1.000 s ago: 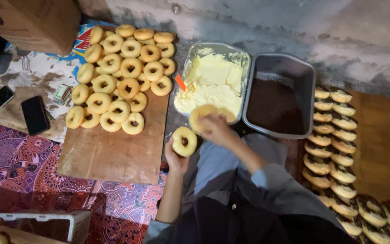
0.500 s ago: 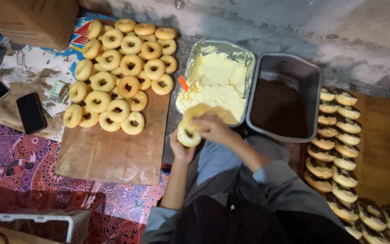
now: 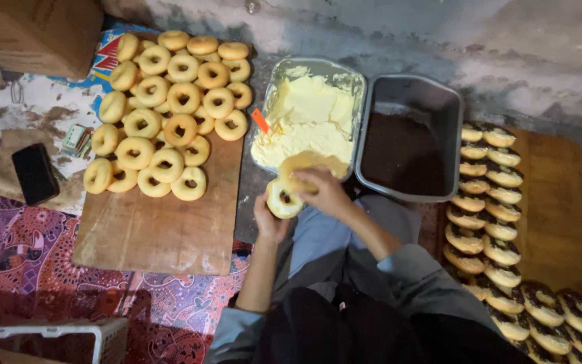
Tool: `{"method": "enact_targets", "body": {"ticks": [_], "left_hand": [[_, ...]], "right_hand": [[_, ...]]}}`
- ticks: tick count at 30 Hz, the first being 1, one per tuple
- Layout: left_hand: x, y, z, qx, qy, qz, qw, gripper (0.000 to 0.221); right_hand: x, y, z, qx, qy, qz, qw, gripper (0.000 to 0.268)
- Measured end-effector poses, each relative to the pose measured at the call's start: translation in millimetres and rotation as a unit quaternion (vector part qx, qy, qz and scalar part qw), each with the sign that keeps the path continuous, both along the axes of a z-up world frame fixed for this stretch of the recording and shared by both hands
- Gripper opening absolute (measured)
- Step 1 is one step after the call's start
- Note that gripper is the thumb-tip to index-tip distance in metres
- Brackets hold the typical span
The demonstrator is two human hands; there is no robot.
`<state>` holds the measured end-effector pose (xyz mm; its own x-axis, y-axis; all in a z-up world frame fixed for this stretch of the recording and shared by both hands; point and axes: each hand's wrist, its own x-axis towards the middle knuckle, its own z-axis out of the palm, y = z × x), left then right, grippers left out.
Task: The person repeatedly picks up plain donuts, dips the top into a pale yellow cream, then rolls the cream-coated surface in a dark crumb topping, and places the finished donut on a wooden board. The process is repeated for many donuts.
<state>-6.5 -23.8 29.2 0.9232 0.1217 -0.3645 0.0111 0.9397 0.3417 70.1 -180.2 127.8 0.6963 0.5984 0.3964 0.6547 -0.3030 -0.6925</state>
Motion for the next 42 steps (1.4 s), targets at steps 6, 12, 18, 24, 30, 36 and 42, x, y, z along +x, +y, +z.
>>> {"method": "enact_targets", "body": {"ticks": [6, 12, 18, 24, 30, 36, 42], "left_hand": [[-6, -21, 11, -0.03, -0.083, -0.015, 0.996, 0.051], [-5, -25, 39, -0.021, -0.028, -0.048, 0.998, 0.056], [15, -60, 38, 0.018, -0.056, -0.096, 0.994, 0.061], [9, -82, -18, -0.057, 0.039, -0.071, 0.995, 0.055], [-12, -130, -83, 0.028, 0.017, -0.111, 0.993, 0.057], [-4, -116, -90, -0.024, 0.034, -0.079, 0.996, 0.057], [-5, -115, -84, -0.032, 0.0, -0.073, 0.997, 0.056]], "right_hand": [[-7, -30, 5, -0.029, -0.072, 0.128, 0.989, 0.051], [-8, -83, 33, -0.023, -0.103, -0.07, 0.992, 0.046], [-21, -101, 16, -0.133, -0.099, 0.088, 0.982, 0.076], [111, -195, -76, 0.209, 0.309, -0.143, 0.917, 0.048], [180, -218, -158, 0.212, 0.397, -0.297, 0.842, 0.048], [166, -207, -168, -0.119, 0.159, -0.307, 0.931, 0.032], [139, -261, -160, 0.333, 0.389, -0.229, 0.828, 0.035]]}}
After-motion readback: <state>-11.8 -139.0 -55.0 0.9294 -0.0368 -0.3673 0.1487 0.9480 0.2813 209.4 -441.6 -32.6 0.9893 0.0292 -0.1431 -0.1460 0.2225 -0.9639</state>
